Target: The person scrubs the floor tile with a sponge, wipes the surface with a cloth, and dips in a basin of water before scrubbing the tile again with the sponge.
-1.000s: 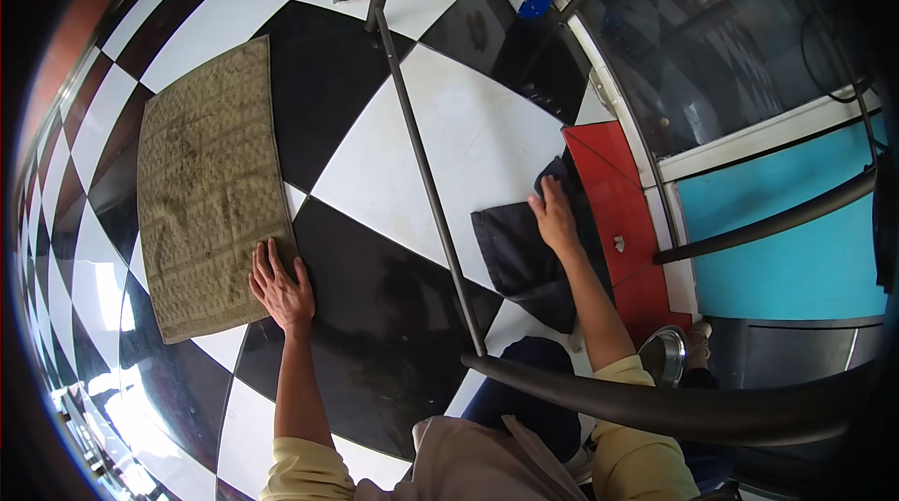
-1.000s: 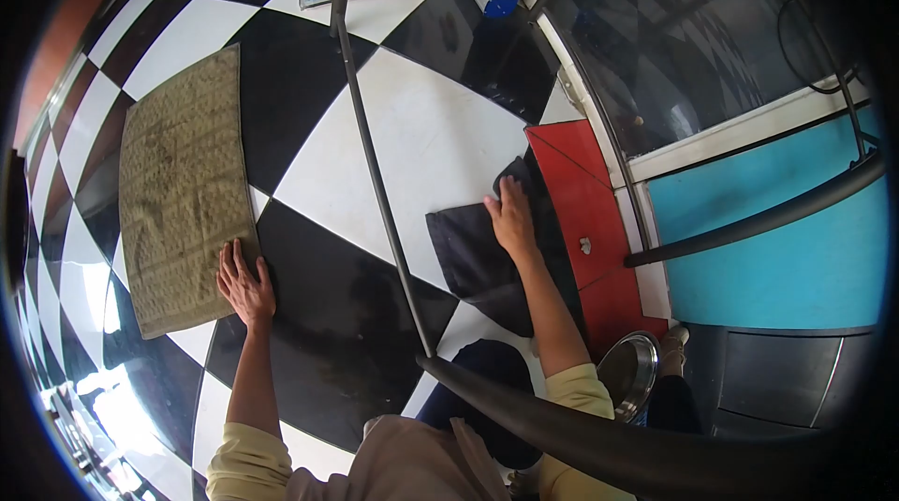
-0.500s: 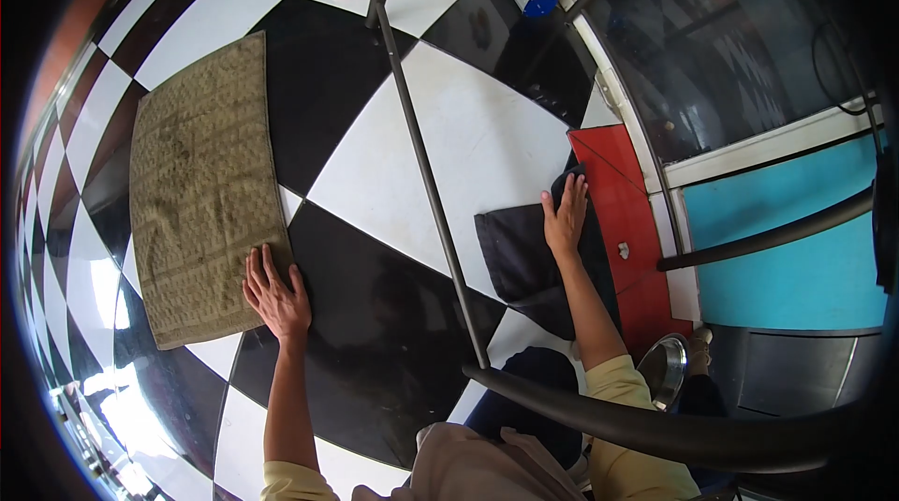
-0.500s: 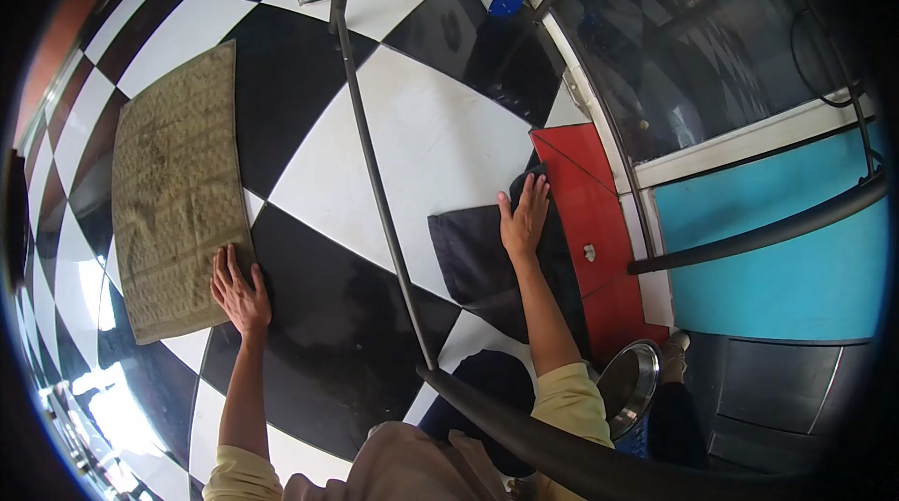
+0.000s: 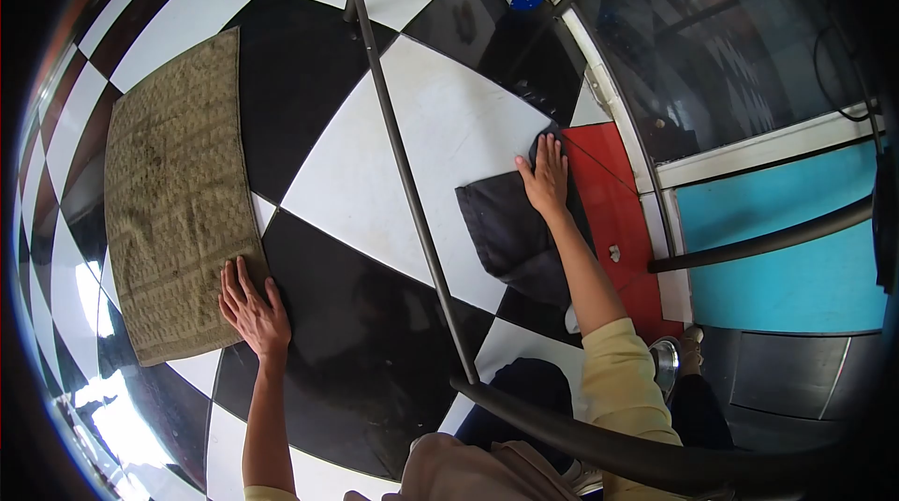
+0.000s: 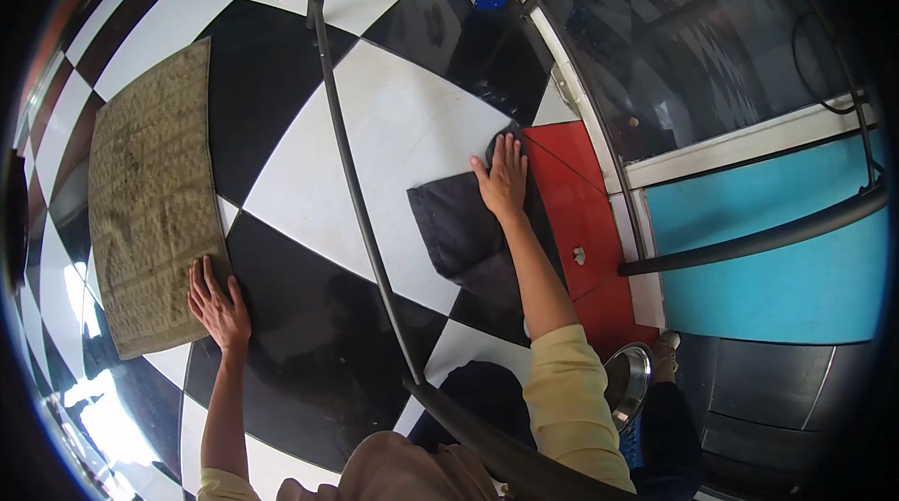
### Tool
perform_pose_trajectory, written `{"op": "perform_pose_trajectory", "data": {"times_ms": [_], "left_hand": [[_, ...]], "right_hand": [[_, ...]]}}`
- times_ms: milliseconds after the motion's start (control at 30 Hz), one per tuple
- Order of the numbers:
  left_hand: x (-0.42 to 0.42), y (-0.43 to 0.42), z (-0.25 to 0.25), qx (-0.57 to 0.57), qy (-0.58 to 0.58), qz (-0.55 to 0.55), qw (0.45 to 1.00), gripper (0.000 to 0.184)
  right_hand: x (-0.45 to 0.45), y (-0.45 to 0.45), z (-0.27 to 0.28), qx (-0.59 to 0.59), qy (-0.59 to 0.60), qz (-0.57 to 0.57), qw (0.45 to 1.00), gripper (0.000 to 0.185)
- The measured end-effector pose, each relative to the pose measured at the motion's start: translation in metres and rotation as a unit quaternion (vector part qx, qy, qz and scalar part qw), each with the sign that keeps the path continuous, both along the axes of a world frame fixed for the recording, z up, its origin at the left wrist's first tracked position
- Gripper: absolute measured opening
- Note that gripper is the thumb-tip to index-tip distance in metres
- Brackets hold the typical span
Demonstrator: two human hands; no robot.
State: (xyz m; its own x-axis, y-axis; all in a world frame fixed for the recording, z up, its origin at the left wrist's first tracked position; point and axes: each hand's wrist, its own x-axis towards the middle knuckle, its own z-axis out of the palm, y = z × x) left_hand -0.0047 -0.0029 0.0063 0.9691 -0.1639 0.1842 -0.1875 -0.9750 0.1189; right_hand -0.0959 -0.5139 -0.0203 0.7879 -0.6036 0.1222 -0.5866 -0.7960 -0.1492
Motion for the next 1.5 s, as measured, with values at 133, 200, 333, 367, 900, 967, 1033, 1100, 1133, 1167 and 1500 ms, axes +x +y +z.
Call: {"op": "perform_pose_trajectory", "data": {"times_ms": [133, 200, 333, 367, 900, 967, 1033, 1100, 1133, 1167, 1500], "left_hand": [[0.0, -0.001, 0.0, 0.002, 0.0, -0.003, 1.0, 0.057], [0.0, -0.001, 0.0, 0.005, 0.001, -0.001, 1.0, 0.057], [0.0, -0.001, 0.001, 0.011, 0.007, 0.002, 1.0, 0.057], [0.0, -0.002, 0.001, 0.01, 0.008, 0.002, 1.0, 0.057], [0.0, 0.002, -0.002, -0.011, 0.008, 0.005, 1.0, 0.059], [0.0, 0.002, -0.001, -0.012, 0.01, 0.006, 1.0, 0.059], [0.0, 0.002, -0.002, -0.012, 0.011, 0.005, 1.0, 0.059], [0.001, 0.002, -0.002, -0.012, 0.01, 0.006, 1.0, 0.059], [0.0, 0.002, -0.002, -0.01, 0.012, 0.007, 1.0, 0.059], [0.0, 0.001, -0.001, -0.009, 0.015, 0.009, 1.0, 0.059], [0.001, -0.001, 0.001, 0.01, 0.024, 0.007, 1.0, 0.059]], "right_hand": [[0.043, -0.004, -0.003, 0.005, -0.028, 0.079, 0.996, 0.075], [0.058, 0.011, -0.003, 0.01, -0.04, 0.135, 0.99, 0.071], [0.057, 0.079, 0.015, 0.05, -0.028, 0.294, 0.954, 0.062], [0.052, 0.092, 0.019, 0.055, -0.023, 0.32, 0.946, 0.061], [-0.068, 0.176, 0.04, 0.223, 0.039, 0.5, 0.836, 0.053], [-0.078, 0.162, 0.045, 0.201, 0.045, 0.483, 0.851, 0.055], [-0.081, 0.144, 0.042, 0.144, 0.035, 0.446, 0.883, 0.06], [-0.068, 0.12, 0.037, 0.102, -0.017, 0.332, 0.938, 0.067], [-0.058, 0.106, 0.026, 0.076, -0.049, 0.278, 0.956, 0.069], [-0.044, 0.092, 0.02, 0.058, -0.058, 0.228, 0.97, 0.072], [0.112, -0.004, -0.009, 0.015, -0.045, 0.083, 0.995, 0.075]]}}
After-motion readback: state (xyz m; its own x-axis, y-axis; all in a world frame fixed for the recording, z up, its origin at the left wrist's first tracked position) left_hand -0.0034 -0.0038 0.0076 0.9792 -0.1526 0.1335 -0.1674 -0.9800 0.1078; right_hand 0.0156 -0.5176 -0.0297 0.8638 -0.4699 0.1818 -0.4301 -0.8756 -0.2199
